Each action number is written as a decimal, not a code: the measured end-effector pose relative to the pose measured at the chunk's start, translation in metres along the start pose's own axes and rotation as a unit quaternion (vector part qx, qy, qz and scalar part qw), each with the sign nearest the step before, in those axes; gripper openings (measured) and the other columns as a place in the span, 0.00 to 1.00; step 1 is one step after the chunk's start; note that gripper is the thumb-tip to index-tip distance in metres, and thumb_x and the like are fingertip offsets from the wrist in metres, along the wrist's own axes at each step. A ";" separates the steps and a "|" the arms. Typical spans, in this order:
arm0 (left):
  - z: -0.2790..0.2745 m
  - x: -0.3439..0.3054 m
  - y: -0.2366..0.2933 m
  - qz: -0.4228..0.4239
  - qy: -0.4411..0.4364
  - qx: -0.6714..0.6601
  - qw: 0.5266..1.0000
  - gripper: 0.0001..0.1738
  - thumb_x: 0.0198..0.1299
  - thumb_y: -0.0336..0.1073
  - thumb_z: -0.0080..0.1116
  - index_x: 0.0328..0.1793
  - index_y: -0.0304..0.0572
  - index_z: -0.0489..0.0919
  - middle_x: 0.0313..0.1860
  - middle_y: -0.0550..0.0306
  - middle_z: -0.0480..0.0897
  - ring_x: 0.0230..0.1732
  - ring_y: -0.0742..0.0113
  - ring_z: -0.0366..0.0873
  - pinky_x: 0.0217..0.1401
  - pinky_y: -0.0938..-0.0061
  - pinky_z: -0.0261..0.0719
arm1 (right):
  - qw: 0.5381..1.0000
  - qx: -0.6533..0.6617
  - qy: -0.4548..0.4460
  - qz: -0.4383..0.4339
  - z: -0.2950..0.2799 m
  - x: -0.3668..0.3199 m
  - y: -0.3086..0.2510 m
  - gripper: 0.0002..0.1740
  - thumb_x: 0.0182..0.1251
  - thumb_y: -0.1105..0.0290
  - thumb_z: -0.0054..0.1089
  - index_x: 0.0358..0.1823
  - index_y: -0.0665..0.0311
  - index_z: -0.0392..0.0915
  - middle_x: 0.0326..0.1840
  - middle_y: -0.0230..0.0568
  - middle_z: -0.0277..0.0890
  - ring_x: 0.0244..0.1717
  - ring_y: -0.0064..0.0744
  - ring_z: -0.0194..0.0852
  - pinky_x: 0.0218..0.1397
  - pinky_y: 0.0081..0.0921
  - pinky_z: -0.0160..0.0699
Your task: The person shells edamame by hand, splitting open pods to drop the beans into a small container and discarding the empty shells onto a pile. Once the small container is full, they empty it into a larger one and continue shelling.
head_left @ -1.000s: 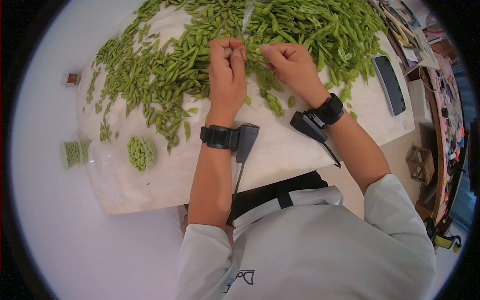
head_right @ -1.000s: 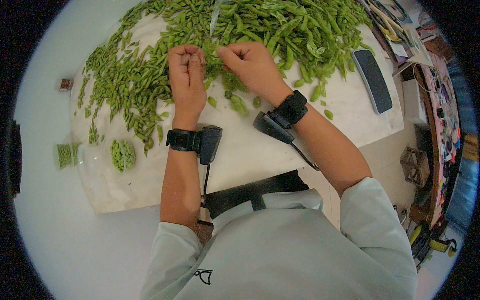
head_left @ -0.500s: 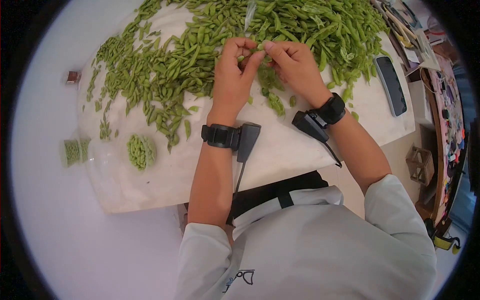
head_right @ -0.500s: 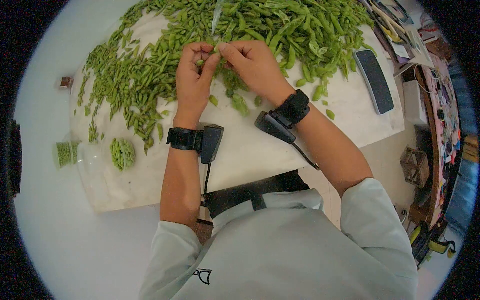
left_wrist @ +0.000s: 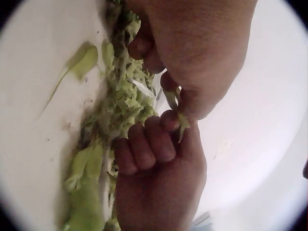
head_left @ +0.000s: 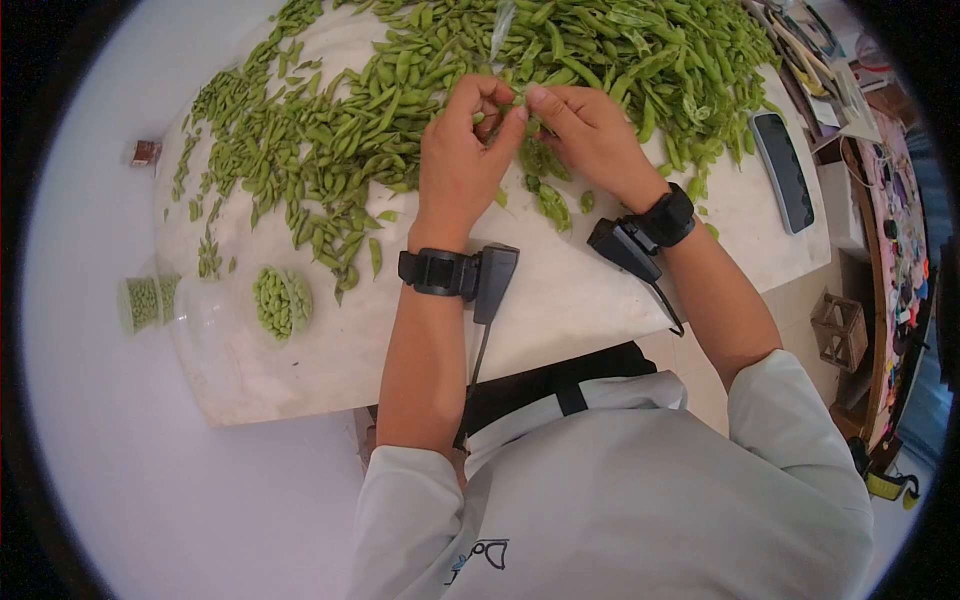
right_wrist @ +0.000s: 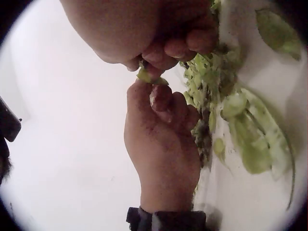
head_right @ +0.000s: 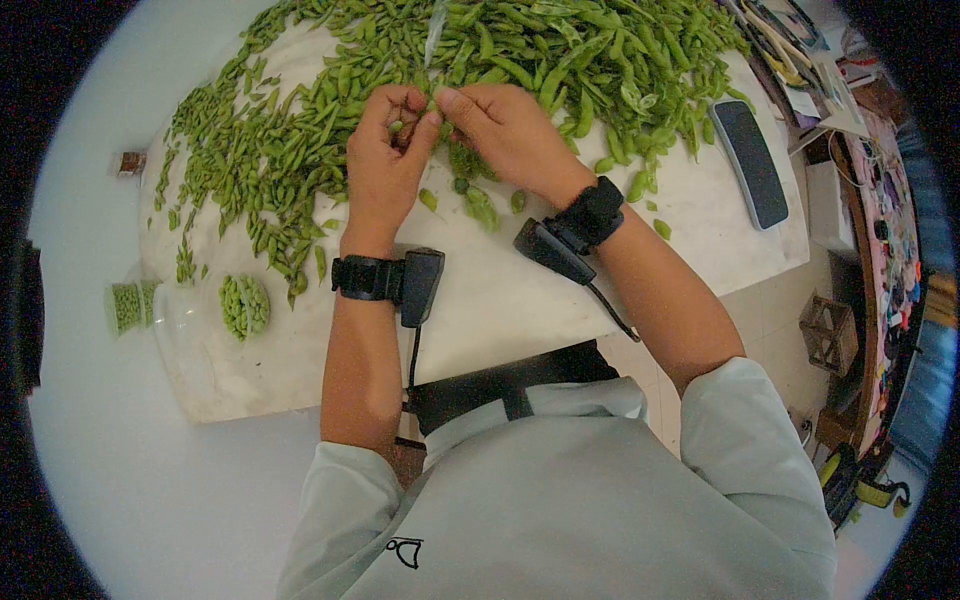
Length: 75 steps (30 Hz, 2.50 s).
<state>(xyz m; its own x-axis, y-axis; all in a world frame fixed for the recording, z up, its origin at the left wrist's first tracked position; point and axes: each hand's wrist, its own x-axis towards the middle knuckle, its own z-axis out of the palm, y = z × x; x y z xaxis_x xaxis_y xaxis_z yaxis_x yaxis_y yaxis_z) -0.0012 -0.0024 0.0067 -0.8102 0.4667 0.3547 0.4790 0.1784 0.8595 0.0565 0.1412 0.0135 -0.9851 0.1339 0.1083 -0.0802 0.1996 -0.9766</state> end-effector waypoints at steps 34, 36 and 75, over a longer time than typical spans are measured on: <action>-0.001 -0.003 0.011 -0.018 0.080 -0.051 0.995 0.09 0.57 0.32 0.61 0.42 0.38 0.76 0.27 0.65 0.77 0.23 0.82 0.64 0.28 0.85 0.64 | 0.989 -0.121 0.031 -0.083 0.000 0.001 0.000 0.19 0.69 0.59 0.48 0.29 0.69 0.71 0.18 0.46 0.65 0.20 0.39 0.60 0.27 0.31 0.64; -0.002 -0.002 0.011 -0.016 0.071 -0.034 0.997 0.11 0.55 0.34 0.64 0.42 0.38 0.78 0.24 0.66 0.75 0.21 0.82 0.62 0.26 0.85 0.62 | 0.989 -0.103 0.045 -0.094 0.001 0.001 0.002 0.19 0.69 0.59 0.47 0.29 0.69 0.72 0.18 0.45 0.65 0.20 0.38 0.60 0.27 0.30 0.64; -0.048 -0.007 0.042 -0.132 0.136 -0.498 0.846 0.19 0.68 0.45 0.40 0.24 0.48 0.59 0.16 0.67 0.53 0.16 0.76 0.46 0.18 0.78 0.46 | 0.995 -0.035 -0.060 -0.065 -0.008 -0.003 -0.010 0.14 0.66 0.63 0.51 0.31 0.66 0.79 0.18 0.37 0.72 0.20 0.24 0.67 0.27 0.25 0.67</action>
<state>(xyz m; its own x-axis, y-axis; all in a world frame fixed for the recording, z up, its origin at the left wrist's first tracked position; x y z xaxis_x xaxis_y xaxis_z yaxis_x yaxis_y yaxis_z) 0.0085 -0.0397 0.0584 -0.9570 0.2847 0.0563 -0.1447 -0.6364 0.7577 0.0617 0.1462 0.0240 -0.9787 -0.0136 0.2050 -0.2008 0.2746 -0.9404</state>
